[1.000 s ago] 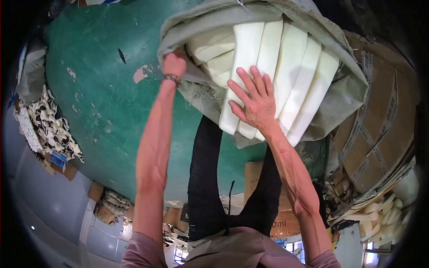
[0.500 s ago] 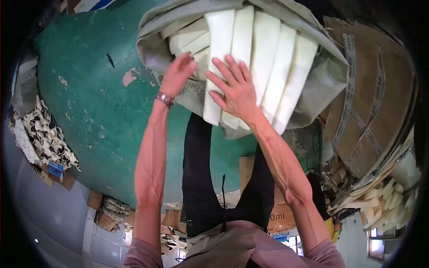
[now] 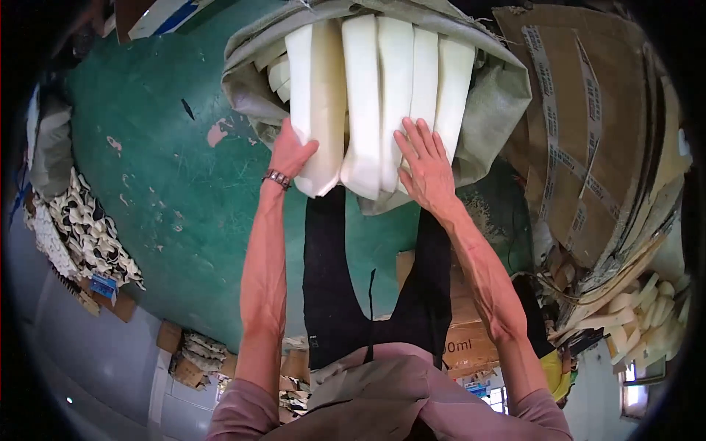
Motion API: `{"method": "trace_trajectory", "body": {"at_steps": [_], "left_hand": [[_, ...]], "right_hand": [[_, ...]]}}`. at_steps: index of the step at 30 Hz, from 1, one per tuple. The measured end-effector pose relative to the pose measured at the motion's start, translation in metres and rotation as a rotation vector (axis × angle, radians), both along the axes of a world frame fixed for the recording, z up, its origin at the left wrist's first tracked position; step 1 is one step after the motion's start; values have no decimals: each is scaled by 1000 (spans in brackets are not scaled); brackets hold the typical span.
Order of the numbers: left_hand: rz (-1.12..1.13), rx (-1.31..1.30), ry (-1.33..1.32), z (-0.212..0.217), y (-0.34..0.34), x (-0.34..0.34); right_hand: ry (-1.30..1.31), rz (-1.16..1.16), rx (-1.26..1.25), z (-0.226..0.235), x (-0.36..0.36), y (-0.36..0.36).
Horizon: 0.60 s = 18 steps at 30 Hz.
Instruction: Spraying glue on white foam pads and stacking them on a workbench to bond them.
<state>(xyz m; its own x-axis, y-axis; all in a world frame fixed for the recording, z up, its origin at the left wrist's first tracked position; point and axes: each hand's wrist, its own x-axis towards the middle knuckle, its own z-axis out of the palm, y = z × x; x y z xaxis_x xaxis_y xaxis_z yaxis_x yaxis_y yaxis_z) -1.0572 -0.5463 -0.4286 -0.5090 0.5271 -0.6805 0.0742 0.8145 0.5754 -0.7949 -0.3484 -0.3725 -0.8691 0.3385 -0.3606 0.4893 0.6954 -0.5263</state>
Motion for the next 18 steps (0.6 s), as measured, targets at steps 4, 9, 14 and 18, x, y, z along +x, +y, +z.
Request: {"method": "trace_trajectory", "body": {"at_steps": [4, 9, 14, 18], "left_hand": [[28, 130, -103, 41, -38, -24], [497, 101, -669, 109, -54, -22], [751, -4, -806, 147, -83, -8], [966, 44, -794, 172, -49, 22]], "right_hand": [[5, 41, 21, 4, -2, 1], [17, 5, 10, 13, 4, 2], [-139, -448, -807, 75, -15, -30], [-316, -722, -1611, 114, -8, -55]]}}
